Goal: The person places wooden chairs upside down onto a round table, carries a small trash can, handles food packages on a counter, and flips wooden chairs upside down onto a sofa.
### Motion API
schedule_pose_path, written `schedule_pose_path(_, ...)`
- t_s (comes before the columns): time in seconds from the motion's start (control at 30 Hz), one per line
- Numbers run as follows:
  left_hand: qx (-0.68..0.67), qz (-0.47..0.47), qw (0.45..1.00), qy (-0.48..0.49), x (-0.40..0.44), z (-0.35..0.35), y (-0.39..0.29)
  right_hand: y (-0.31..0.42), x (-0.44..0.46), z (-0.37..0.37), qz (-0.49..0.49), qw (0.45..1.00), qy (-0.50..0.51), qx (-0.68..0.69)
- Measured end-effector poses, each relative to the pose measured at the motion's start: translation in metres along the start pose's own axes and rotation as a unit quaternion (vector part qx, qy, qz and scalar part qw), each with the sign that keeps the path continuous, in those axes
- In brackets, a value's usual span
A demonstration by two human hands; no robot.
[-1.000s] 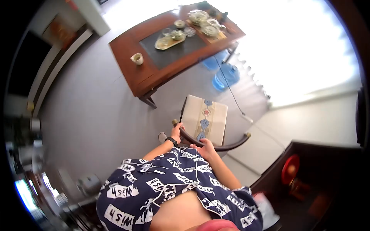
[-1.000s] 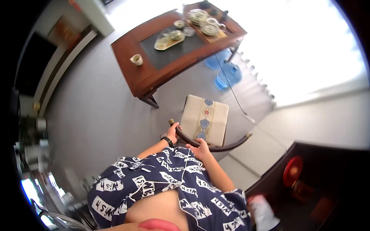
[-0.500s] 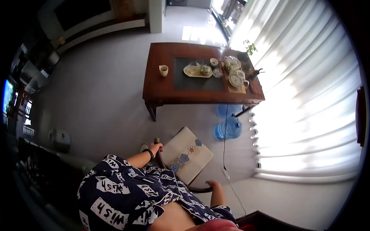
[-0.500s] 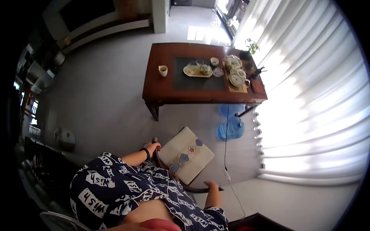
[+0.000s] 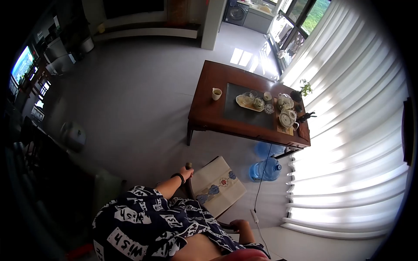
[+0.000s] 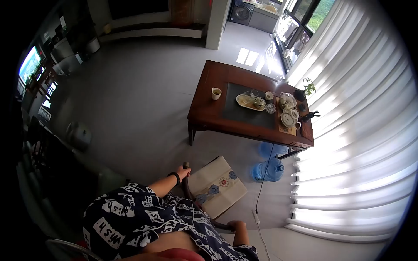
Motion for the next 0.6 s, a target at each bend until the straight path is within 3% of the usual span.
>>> schedule_pose_path(0.1,-0.010,0.008,1.000,-0.003,-0.007,0.037,0.001,0.033,-0.036,0.003,0.031,0.997,-0.047,-0.053)
schedule_pose_path(0.2,-0.052,0.018,0.998,-0.013,-0.014,0.086,-0.003,0.062,-0.010,0.008,0.054,0.988,-0.079,-0.119)
schedule_pose_path(0.3,-0.081,0.037,0.996,-0.027,-0.020,0.139,-0.002,0.098,0.002,0.014,0.042,0.984,-0.075,-0.155)
schedule_pose_path(0.33,-0.089,0.043,0.995,-0.031,-0.018,0.155,-0.001,0.109,-0.008,0.019,-0.008,0.991,-0.076,-0.105)
schedule_pose_path(0.37,-0.097,0.047,0.994,-0.036,-0.018,0.171,0.000,0.138,-0.039,0.023,0.045,0.974,-0.111,-0.194)
schedule_pose_path(0.6,-0.124,0.021,0.988,-0.087,-0.035,0.274,-0.013,0.241,-0.089,0.049,-0.019,0.971,-0.113,-0.210)
Point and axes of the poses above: each hand's wrist, its own x-axis towards the middle knuckle, its own z-axis out of the back of the hand, y = z × x, the point moved 8 cm from there along x, towards the middle knuckle, and after that the axes turned 4 degrees about y, right-handed, at the moved point
